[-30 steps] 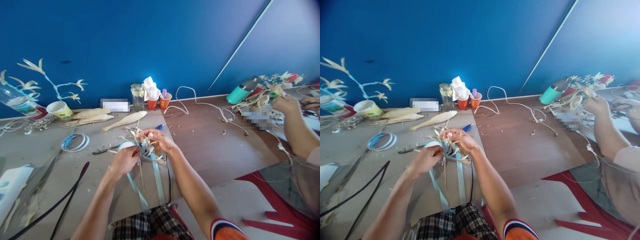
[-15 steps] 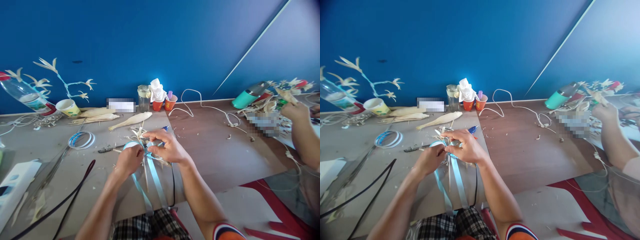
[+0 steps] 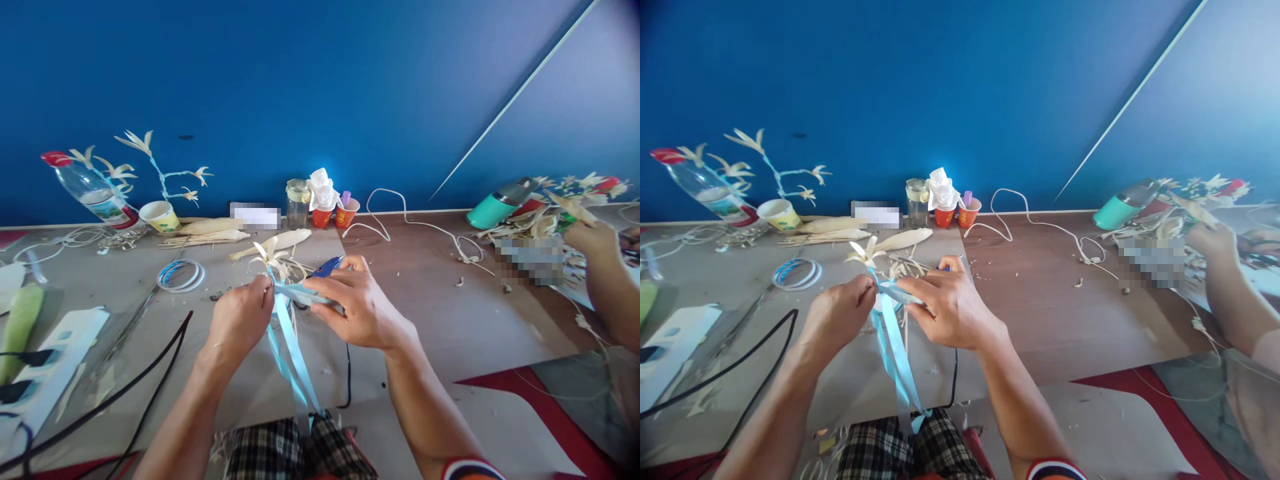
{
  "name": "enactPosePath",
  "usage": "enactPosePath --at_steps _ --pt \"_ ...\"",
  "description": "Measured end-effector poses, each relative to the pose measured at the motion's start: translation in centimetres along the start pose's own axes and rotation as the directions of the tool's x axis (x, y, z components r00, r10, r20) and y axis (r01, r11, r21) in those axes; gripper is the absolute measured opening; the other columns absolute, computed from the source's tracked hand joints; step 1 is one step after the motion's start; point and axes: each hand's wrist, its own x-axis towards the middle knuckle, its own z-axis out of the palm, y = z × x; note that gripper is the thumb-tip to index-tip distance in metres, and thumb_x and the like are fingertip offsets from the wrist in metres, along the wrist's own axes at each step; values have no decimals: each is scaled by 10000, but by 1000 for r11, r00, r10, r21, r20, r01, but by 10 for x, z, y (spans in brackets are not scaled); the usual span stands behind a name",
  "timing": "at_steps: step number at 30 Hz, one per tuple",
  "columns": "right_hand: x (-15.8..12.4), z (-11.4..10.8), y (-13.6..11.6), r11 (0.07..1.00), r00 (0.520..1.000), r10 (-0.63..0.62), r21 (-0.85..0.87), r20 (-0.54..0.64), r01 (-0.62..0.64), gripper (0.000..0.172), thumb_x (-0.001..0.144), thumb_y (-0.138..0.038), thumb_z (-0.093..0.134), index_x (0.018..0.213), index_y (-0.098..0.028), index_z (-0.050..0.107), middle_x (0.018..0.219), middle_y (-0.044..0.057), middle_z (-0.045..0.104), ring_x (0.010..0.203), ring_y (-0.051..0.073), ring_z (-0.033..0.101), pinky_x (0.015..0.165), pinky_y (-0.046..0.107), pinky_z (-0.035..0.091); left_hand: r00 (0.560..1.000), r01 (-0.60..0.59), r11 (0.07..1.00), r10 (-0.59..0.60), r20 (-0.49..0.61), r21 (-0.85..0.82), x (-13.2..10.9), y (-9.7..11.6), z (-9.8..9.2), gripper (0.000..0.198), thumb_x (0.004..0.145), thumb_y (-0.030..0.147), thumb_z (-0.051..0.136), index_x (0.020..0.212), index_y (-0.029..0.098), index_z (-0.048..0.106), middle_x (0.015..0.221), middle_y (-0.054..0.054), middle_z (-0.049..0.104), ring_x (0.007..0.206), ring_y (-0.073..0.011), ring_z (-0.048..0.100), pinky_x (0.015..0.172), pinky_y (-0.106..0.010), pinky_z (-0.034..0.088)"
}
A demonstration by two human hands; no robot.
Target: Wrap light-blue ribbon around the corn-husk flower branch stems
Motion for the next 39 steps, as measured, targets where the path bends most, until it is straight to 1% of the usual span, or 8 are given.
enactPosePath --at_steps 5,10,16,20,27,32,36,39 --pt "-7 -14 -22 990 989 -99 115 113 86 447 827 -341 602 1261 -244 549 681 12 638 661 191 532 913 464 364 953 34 996 -6 -301 86 -14 -4 -13 275 903 313 389 867 204 639 601 -32 625 549 -170 554 532 -275 248" --pt "-21 -25 -33 969 945 117 175 305 -177 831 744 -394 691 1464 -228 311 928 92 691 899 271 603 772 395 454 758 -17 995 79 -648 101 -23 -18 -13 263 896 290 429 771 175 630 574 -51 605 553 -178 565 563 -287 334" --pt "-30 -25 0 830 825 188 364 532 -424 682 699 -413 745 1311 -206 527 1186 139 633 916 231 649 711 307 504 532 -244 967 199 -823 76 -37 -28 -7 139 815 261 574 699 187 597 609 -57 639 599 -175 605 635 -291 449" --pt "-34 -4 3 333 710 -41 680 703 -653 941 694 -418 757 1470 -347 229 1531 158 252 752 117 671 573 239 535 447 -270 960 196 -873 77 -49 -27 4 44 789 186 583 766 179 620 652 -63 657 623 -175 623 642 -293 473" --pt "-57 57 -53 -410 642 289 698 710 -587 957 596 -408 828 1395 -319 309 1484 132 317 761 86 634 698 328 586 396 -154 953 -184 -900 -262 -56 -12 -1 57 825 210 550 842 184 598 731 -44 665 624 -158 618 606 -284 490" --pt "-73 33 -49 -229 702 -45 677 711 -700 771 657 -468 773 1314 -193 477 1015 116 676 872 221 669 795 429 524 465 -190 902 -266 -844 -389 -52 -7 -10 62 822 236 555 845 188 587 820 -47 675 725 -167 642 672 -291 500" --pt "-58 -4 -16 317 759 617 818 207 -481 409 724 -422 714 1061 -198 654 982 79 689 929 209 613 907 416 450 532 -259 902 -164 -831 -344 -48 -6 -5 81 807 258 567 812 188 609 793 -36 693 678 -151 631 658 -273 494" --pt "-35 -12 -3 284 747 663 910 40 -301 338 807 -418 620 1053 -187 648 1002 61 683 982 180 592 934 351 424 592 -312 918 -14 -806 -245 -47 1 0 120 825 265 539 792 189 626 781 -48 712 668 -153 641 663 -270 498"
